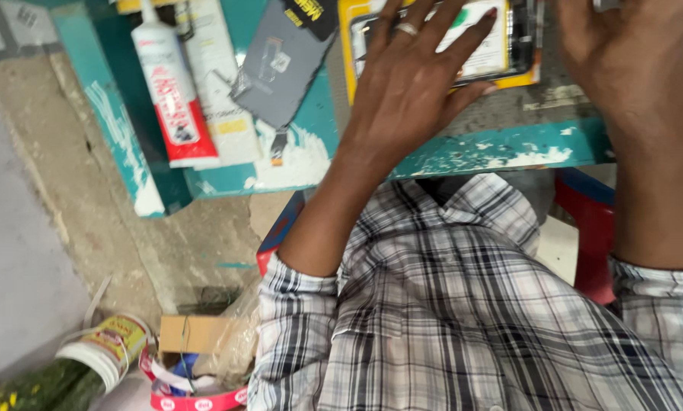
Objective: The person repairs a disassembled smartphone on a workbench, using a red screwdriver to work on the phone frame and internal components. They then power on the phone with a replacement screen to test the display, press the screen assembly into the frame, and continue pressing and adjusting the phone edges by hand.
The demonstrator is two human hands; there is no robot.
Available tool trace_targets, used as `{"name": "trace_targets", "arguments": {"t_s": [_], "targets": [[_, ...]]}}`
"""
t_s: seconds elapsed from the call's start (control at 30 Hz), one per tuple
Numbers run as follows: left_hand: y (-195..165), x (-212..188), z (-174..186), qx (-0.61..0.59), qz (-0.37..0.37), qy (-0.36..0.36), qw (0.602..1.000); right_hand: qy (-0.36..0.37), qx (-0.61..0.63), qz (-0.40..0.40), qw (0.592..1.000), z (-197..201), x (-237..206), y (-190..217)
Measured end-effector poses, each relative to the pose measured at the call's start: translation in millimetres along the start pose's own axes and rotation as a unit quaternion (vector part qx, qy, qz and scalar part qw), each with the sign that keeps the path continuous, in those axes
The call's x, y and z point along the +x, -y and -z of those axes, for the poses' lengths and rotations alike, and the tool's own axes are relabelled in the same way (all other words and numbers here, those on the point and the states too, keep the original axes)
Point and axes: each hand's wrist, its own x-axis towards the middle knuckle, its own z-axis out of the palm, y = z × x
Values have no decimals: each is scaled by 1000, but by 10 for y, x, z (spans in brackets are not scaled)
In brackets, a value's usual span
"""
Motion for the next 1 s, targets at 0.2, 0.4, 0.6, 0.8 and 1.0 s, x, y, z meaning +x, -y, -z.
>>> {"name": "trace_targets", "arguments": {"t_s": [0.2,0.4,0.6,0.8,1.0], "targets": [[35,-137,-105,17,1,-41,999,1,124,-133,983,-332,-160,118],[591,-504,452,46,100,-129,986,-22,220,-202,954,-296,-412,182],[989,-1004,1012,-5,145,-140,980,-29,259,-231,937,-326,-561,327],[1058,-918,1009,-30,119,-119,985,-30,278,-241,930,-322,-465,389],[1245,-935,901,14,104,-92,990,-35,282,-243,928,-323,-464,379]]}}
